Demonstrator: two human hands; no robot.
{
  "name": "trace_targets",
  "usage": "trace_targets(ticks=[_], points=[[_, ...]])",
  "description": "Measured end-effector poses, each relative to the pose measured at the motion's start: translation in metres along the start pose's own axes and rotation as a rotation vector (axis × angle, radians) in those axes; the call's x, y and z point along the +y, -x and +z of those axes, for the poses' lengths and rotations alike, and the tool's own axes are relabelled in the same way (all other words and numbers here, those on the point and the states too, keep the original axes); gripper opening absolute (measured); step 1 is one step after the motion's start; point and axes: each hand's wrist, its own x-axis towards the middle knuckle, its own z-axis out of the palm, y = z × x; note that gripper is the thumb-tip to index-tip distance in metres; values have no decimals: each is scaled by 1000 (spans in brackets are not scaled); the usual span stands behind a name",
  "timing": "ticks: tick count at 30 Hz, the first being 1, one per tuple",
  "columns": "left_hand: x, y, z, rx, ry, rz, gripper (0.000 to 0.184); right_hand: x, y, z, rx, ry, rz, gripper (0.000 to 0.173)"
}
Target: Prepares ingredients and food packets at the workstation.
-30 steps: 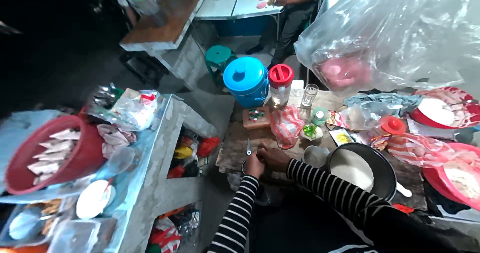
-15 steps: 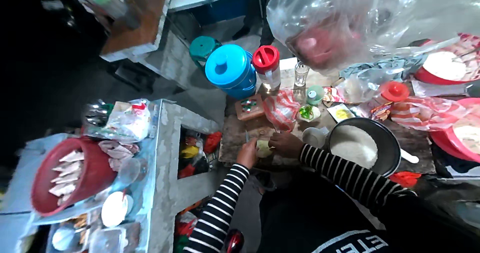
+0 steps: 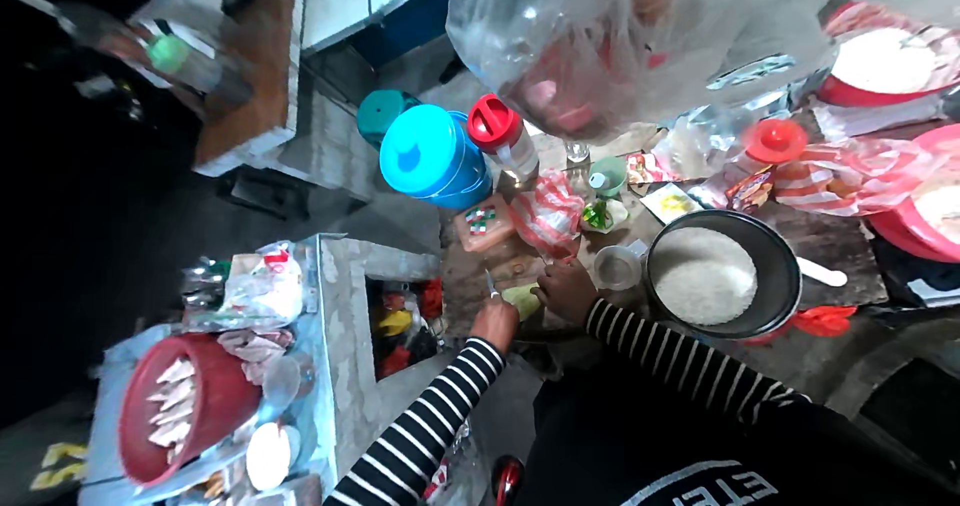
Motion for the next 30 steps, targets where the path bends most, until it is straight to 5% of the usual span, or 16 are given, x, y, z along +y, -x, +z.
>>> trace_targets(ticks=[9, 13, 22, 30], points=[[10, 6, 6, -119, -159, 80, 21, 11, -13, -12, 49, -91, -127, 46], [0, -9, 19, -5, -159, 69, 30, 10, -15, -25, -118, -277, -102, 51], [-11, -24, 41, 140, -34, 41, 37, 7, -21, -16, -196, -436, -84, 52], [-40, -26, 40, 108, 66, 387, 31, 26, -26, -34, -69, -470, -77, 57]])
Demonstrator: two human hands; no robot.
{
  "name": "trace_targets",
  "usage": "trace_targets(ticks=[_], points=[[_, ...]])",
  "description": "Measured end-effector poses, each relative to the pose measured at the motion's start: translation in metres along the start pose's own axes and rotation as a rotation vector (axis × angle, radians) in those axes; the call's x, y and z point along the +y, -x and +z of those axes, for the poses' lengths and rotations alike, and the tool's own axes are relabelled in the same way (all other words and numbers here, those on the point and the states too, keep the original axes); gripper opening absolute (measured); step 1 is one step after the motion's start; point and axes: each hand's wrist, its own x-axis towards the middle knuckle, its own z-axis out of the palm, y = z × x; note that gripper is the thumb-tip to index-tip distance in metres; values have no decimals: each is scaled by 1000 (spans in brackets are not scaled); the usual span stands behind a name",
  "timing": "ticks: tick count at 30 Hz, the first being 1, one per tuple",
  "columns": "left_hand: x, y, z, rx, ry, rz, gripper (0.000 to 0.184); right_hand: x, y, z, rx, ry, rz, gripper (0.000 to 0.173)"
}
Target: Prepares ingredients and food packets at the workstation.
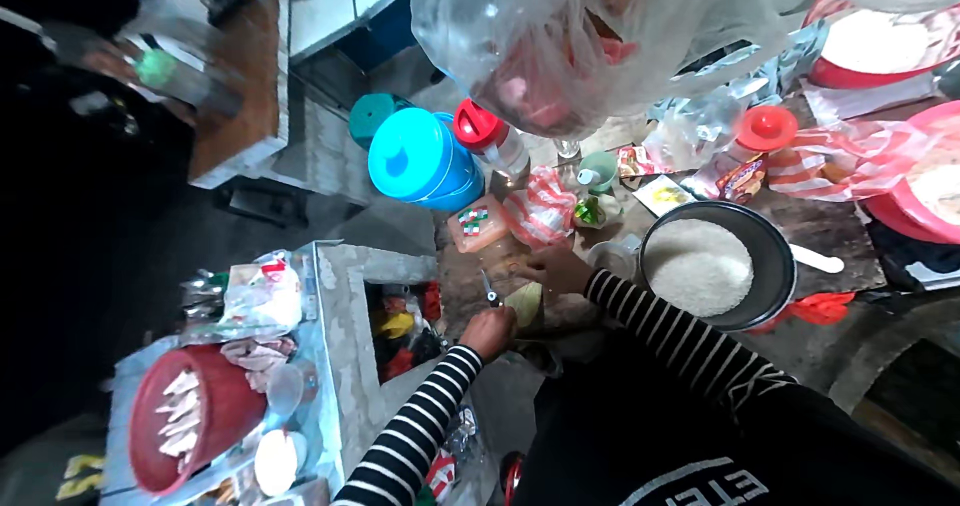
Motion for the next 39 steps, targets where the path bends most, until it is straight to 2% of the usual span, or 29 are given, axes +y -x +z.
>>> trace_targets(ticks=[2, 5, 9, 11, 14, 16, 17, 19, 20, 22, 24, 26, 28, 29, 30, 32, 35, 37, 39], points=[[-2, 10, -9, 88, -26, 111, 30, 0, -1, -18, 43, -40, -9, 57], [18, 48, -46, 186, -43, 241, 27, -8, -4, -36, 83, -168, -98, 54], [48, 122, -103, 401, 47, 419, 25, -45, -23, -34, -1, -563, -304, 43], [61, 158, -131, 468, 116, 477, 26, -66, -39, -13, -163, -849, -444, 37], [78, 201, -170, 553, 156, 497, 28, -122, -49, 36, -551, -1302, -652, 23], [83, 224, -190, 606, 126, 451, 27, -169, -27, 70, -715, -1453, -627, 20], [83, 235, -197, 621, 114, 412, 27, -194, -2, 79, -735, -1491, -514, 13], [76, 258, -203, 644, 85, 318, 28, -229, 59, 83, -1004, -1610, -213, 24], [72, 270, -202, 654, 64, 268, 28, -236, 81, 96, -1156, -1652, -237, 30], [65, 294, -193, 673, 14, 173, 28, -233, 104, 111, -1355, -1610, -491, 34], [59, 317, -177, 687, -32, 94, 28, -227, 102, 87, -1272, -1384, -742, 40], [54, 342, -161, 701, -81, 9, 28, -234, 75, 46, -1052, -940, -1034, 45], [51, 369, -147, 693, -115, -74, 28, -261, 47, 14, -601, -464, -1227, 35], [52, 383, -140, 683, -118, -100, 27, -275, 33, 10, -401, -304, -1259, 32], [54, 396, -133, 677, -112, -112, 27, -291, 18, 12, -298, -267, -1270, 31], [60, 422, -122, 682, -80, -115, 26, -327, -11, 42, -304, -441, -1328, 29], [72, 455, -108, 739, -20, -99, 26, -385, -23, 146, -526, -942, -1300, 18], [76, 474, -99, 785, -5, -101, 28, -409, -1, 218, -797, -1156, -1181, 16], [77, 494, -91, 804, 12, -117, 26, -421, 49, 272, -1076, -1356, -911, 14]])
